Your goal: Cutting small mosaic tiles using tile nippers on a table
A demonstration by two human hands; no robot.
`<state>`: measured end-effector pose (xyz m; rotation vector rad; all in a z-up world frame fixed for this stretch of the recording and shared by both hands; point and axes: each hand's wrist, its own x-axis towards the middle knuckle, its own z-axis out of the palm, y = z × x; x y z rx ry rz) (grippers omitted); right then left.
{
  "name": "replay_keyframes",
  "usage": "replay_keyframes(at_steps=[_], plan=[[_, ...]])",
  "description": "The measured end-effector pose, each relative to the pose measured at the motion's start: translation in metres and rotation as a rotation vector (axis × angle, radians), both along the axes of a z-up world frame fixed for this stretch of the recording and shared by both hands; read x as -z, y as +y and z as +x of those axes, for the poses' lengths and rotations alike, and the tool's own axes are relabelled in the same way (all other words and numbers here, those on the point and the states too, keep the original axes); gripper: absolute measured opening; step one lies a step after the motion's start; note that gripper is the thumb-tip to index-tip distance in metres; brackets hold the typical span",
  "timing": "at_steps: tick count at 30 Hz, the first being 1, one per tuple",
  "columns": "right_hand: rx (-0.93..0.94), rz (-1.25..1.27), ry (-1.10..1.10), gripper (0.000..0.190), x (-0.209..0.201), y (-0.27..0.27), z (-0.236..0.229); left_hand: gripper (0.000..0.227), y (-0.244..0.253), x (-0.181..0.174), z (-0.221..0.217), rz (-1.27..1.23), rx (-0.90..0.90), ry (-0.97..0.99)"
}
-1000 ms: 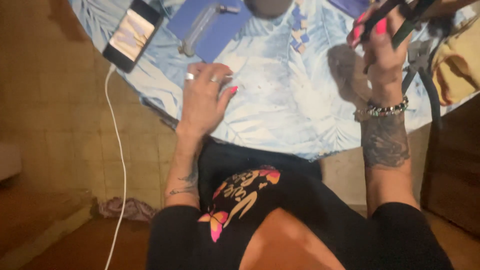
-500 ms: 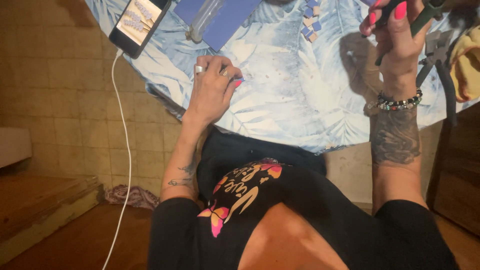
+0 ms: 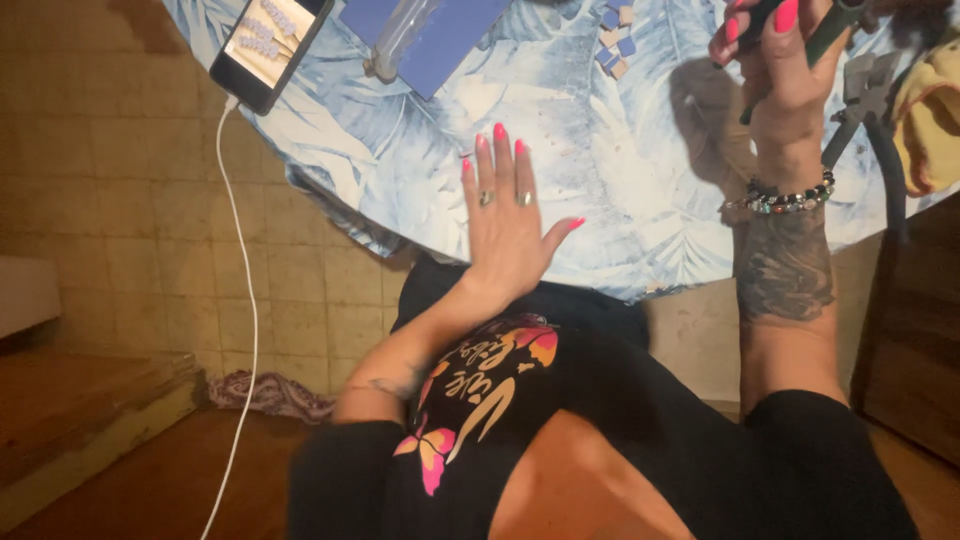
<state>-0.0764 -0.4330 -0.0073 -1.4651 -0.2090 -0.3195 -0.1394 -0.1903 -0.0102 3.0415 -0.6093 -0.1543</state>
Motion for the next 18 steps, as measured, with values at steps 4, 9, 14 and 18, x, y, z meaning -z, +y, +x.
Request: replay_keyframes(at_steps=[4, 9, 14, 18], plan=[[-0.022, -0.038, -0.003, 0.032, -0.006, 0.001, -0.001, 0.099, -0.031, -0.006, 0.013, 0.071, -0.03, -0.044], [0.0, -0.012, -0.014, 0.038, -0.013, 0.006, -0.003, 0.095, -0.052, 0.001, 0.032, 0.041, 0.074, -0.073], [0.008, -0.013, -0.067, 0.034, -0.015, 0.005, -0.002, 0.061, -0.055, 0.018, 0.062, -0.501, 0.2, -0.165], [-0.033, -0.006, -0.098, 0.031, -0.008, 0.001, 0.001, 0.053, -0.062, 0.017, 0.092, -0.446, 0.308, -0.395]])
